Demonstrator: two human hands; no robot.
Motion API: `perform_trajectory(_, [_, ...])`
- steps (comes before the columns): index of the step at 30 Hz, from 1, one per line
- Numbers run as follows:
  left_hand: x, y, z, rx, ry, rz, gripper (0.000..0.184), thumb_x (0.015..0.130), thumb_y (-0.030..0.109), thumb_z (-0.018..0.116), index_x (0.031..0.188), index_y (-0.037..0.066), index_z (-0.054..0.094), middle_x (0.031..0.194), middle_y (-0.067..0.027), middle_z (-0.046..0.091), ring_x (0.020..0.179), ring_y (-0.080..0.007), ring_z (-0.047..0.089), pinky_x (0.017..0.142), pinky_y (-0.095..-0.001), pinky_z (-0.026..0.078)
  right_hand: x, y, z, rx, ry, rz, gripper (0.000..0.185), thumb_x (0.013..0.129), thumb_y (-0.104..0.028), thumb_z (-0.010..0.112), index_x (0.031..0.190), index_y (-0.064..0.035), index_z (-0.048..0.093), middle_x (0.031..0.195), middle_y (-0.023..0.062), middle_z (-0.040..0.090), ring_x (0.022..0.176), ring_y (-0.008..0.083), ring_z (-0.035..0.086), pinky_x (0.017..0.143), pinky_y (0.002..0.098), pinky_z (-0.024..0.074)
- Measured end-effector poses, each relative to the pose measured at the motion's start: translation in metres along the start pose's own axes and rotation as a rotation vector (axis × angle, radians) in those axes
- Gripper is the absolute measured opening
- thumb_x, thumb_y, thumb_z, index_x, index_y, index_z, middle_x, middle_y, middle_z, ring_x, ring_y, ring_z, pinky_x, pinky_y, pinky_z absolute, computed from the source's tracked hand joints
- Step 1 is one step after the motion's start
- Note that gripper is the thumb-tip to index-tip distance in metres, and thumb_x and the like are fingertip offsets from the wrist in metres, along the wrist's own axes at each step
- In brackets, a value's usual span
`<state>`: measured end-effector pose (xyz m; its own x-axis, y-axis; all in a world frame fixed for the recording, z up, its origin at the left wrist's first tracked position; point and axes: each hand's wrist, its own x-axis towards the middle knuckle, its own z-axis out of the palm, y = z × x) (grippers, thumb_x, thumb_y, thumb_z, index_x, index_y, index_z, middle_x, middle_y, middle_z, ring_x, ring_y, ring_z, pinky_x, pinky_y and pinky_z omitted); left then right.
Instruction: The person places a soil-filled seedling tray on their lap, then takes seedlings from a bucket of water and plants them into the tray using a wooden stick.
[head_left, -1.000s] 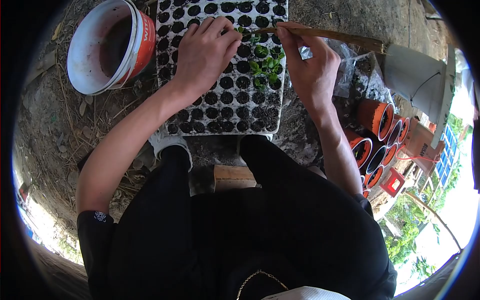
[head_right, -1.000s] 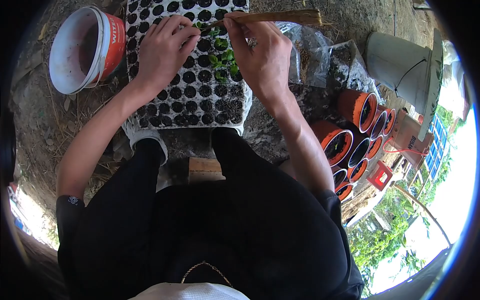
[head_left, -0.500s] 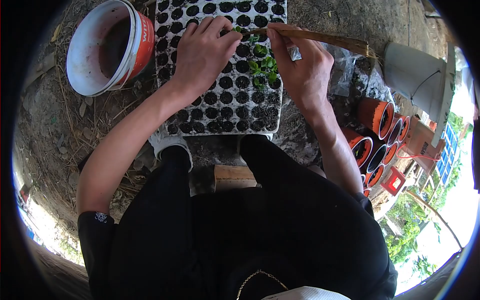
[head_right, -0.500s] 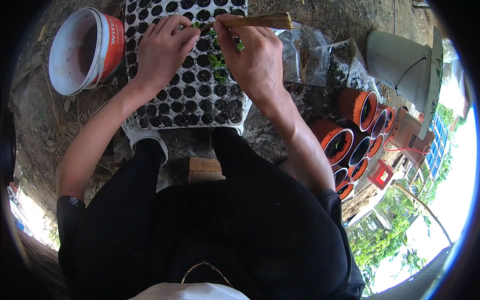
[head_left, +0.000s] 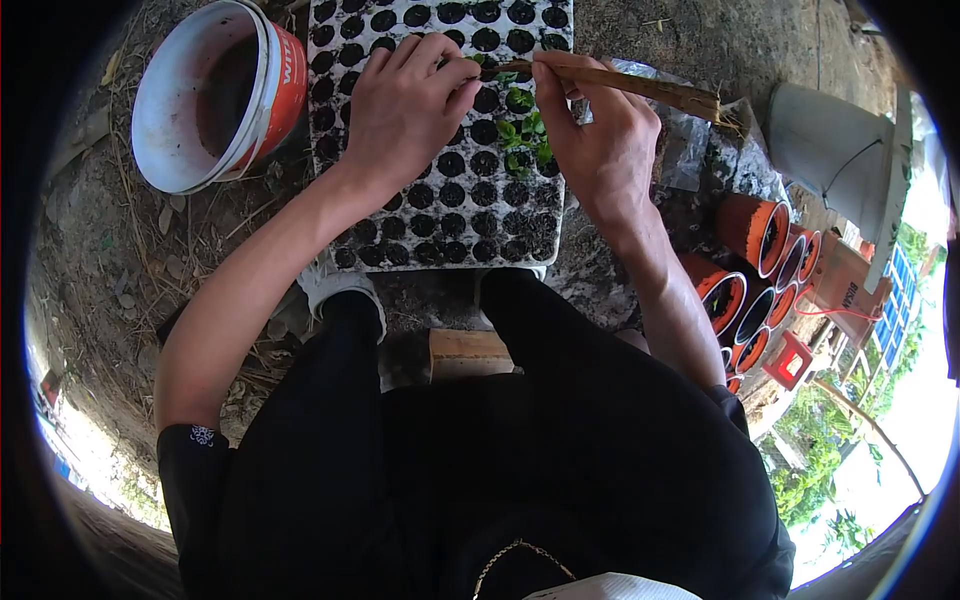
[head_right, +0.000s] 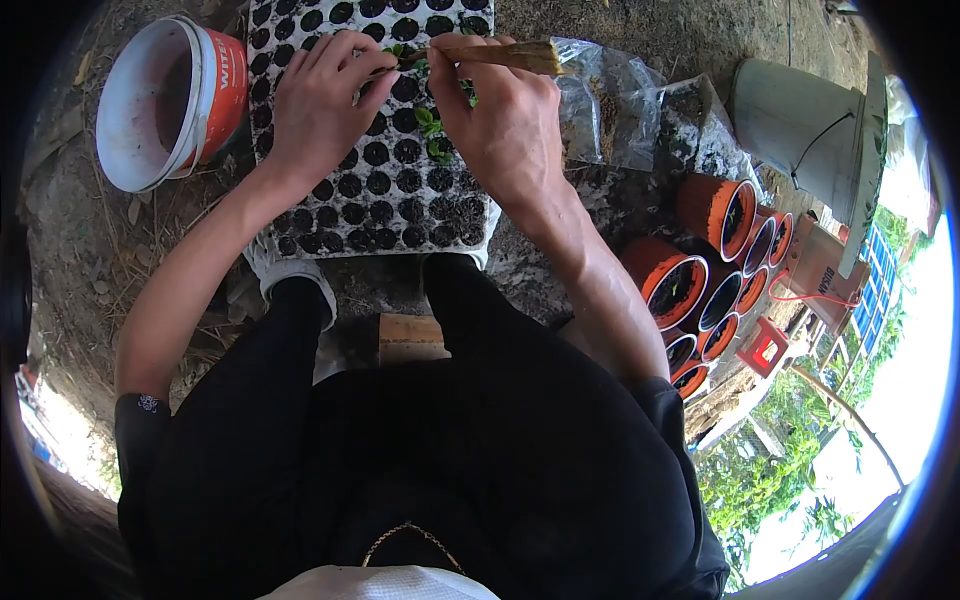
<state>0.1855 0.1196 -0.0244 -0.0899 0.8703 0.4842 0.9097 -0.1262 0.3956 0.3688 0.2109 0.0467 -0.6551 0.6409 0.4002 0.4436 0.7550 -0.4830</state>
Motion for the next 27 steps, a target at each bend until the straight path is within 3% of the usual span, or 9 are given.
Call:
perform_trajectory(7, [-0.0008, 0.0, -0.0015, -0.024, 0.004, -0.038, 0.013, 0.089, 0.02, 0.078, 0.099, 0.011, 0.075, 0.1, 0.001, 0.065, 0.094, -0.0177, 0.066, 0.079, -0.0367, 0.049, -0.0021, 0.0019, 0.0028, -0.012, -0.001, -0.007, 0.013, 0.094, -0.012, 0.075, 0.105, -0.0065, 0.077, 0.091, 0.0099, 0.077, 0.078, 0.0208, 0.076, 0.072, 0.0325, 0.0583])
perform_trajectory(9, [-0.0006, 0.0011, -0.0015, -0.04, 0.01, -0.046, 0.013, 0.09, 0.019, 0.078, 0.099, 0.011, 0.075, 0.1, 0.0006, 0.065, 0.094, -0.018, 0.066, 0.08, -0.0369, 0.049, -0.0024, 0.0009, 0.0044, 0.009, 0.007, -0.007, 0.011, 0.091, -0.009, 0.074, 0.101, -0.0045, 0.073, 0.085, 0.0106, 0.072, 0.08, 0.0282, 0.071, 0.071, 0.0407, 0.056])
perform_trajectory(27, [0.0053, 0.0055, 0.0041, -0.04, -0.048, -0.169, 0.016, 0.09, 0.025, 0.077, 0.101, 0.013, 0.075, 0.103, 0.002, 0.066, 0.097, -0.0212, 0.068, 0.089, -0.0376, 0.052, -0.0002, -0.0004, -0.0019, 0.046, 0.11, -0.018, 0.012, 0.092, -0.009, 0.076, 0.103, -0.0038, 0.074, 0.086, 0.0122, 0.075, 0.077, 0.0251, 0.076, 0.067, 0.0353, 0.059])
